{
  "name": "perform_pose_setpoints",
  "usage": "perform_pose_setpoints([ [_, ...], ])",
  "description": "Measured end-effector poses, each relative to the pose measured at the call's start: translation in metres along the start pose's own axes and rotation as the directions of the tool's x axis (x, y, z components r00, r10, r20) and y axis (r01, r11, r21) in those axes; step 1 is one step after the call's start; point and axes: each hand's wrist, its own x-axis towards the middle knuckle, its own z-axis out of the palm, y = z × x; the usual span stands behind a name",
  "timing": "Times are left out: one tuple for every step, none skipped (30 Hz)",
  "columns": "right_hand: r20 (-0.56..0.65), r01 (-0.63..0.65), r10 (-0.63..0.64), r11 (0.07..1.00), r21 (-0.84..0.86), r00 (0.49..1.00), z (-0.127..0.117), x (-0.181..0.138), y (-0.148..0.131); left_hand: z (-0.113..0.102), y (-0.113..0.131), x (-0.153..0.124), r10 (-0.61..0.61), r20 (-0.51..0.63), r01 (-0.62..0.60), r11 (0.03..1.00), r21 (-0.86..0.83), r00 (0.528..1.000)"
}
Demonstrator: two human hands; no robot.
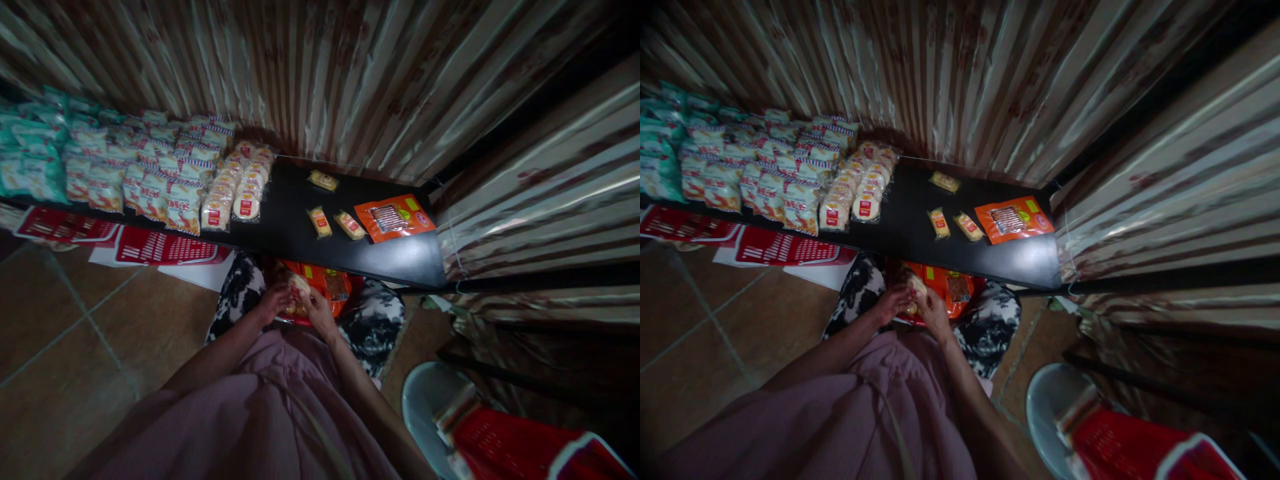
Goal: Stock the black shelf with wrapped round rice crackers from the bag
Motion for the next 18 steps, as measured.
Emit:
perform_pose_setpoints([
  [-0.01,-0.023,0.023,1.0,0.021,1.0,0.0005,-0.0005,-0.0008,0.0004,-0.0001,-0.0003,0.003,-0.013,-0.003,1.0,0.008,1.0],
  [-0.023,-0.038,0.039,0.998,0.04,0.999,0.0009,-0.0007,-0.0011,0.0009,-0.0002,-0.0006,0.006,-0.027,-0.006,1.0,0.012,1.0],
  [-0.041,-0.047,0.049,0.997,0.056,0.998,0.0011,-0.0007,-0.0009,0.0014,-0.0003,-0.001,0.011,-0.041,-0.01,1.0,0.018,0.999],
  [-0.056,-0.052,0.056,0.996,0.067,0.997,0.0014,-0.0003,-0.0001,0.0018,-0.0005,-0.0015,0.015,-0.054,-0.013,1.0,0.027,0.998],
  [-0.069,-0.055,0.061,0.996,0.077,0.996,0.0015,0.0002,0.0009,0.002,-0.0007,-0.002,0.023,-0.063,-0.021,0.999,0.037,0.998],
  [-0.081,-0.058,0.065,0.995,0.087,0.995,0.0017,0.0009,0.002,0.0021,-0.0009,-0.0024,0.034,-0.067,-0.03,0.998,0.047,0.997],
  [-0.088,-0.06,0.069,0.993,0.102,0.994,0.0018,0.0015,0.0029,0.002,-0.0013,-0.0028,0.045,-0.065,-0.042,0.998,0.057,0.997],
  [-0.089,-0.063,0.074,0.991,0.12,0.993,0.002,0.0021,0.0036,0.0018,-0.0016,-0.0031,0.059,-0.058,-0.055,0.997,0.061,0.997],
  [-0.088,-0.067,0.08,0.988,0.139,0.993,0.002,0.0025,0.0039,0.0016,-0.0018,-0.0033,0.069,-0.047,-0.066,0.996,0.062,0.996],
  [-0.085,-0.07,0.084,0.985,0.156,0.993,0.0019,0.0028,0.0037,0.0014,-0.002,-0.0035,0.073,-0.034,-0.071,0.996,0.058,0.997],
  [-0.083,-0.074,0.089,0.983,0.169,0.993,0.0018,0.0028,0.003,0.0014,-0.0019,-0.0038,0.069,-0.021,-0.068,0.996,0.05,0.997],
  [-0.082,-0.078,0.094,0.981,0.178,0.992,0.0015,0.0027,0.0021,0.0016,-0.0016,-0.0043,0.056,-0.01,-0.056,0.998,0.039,0.998],
  [-0.079,-0.082,0.098,0.98,0.18,0.992,0.0011,0.0025,0.001,0.0021,-0.0011,-0.0049,0.035,0.0,-0.035,0.999,0.026,0.999],
  [-0.077,-0.098,0.114,0.977,0.187,0.99,0.0006,0.0022,-0.0002,0.0027,-0.0003,-0.0057,0.018,0.019,-0.019,1.0,0.007,1.0],
  [-0.066,-0.119,0.134,0.974,0.194,0.989,0.0,0.0019,-0.0013,0.0034,0.0005,-0.0066,0.007,0.039,-0.007,1.0,-0.008,0.999],
  [-0.058,-0.135,0.149,0.973,0.188,0.987,-0.0006,0.0017,-0.0022,0.0042,0.0013,-0.0076,0.004,0.055,-0.003,1.0,-0.021,0.998],
  [-0.042,-0.149,0.159,0.972,0.18,0.986,-0.0013,0.0015,-0.003,0.0049,0.0021,-0.0086,0.001,0.061,0.001,1.0,-0.031,0.998],
  [-0.028,-0.148,0.155,0.973,0.178,0.987,-0.0019,0.0013,-0.0037,0.0056,0.0027,-0.0094,-0.011,0.066,0.013,0.999,-0.03,0.998],
])
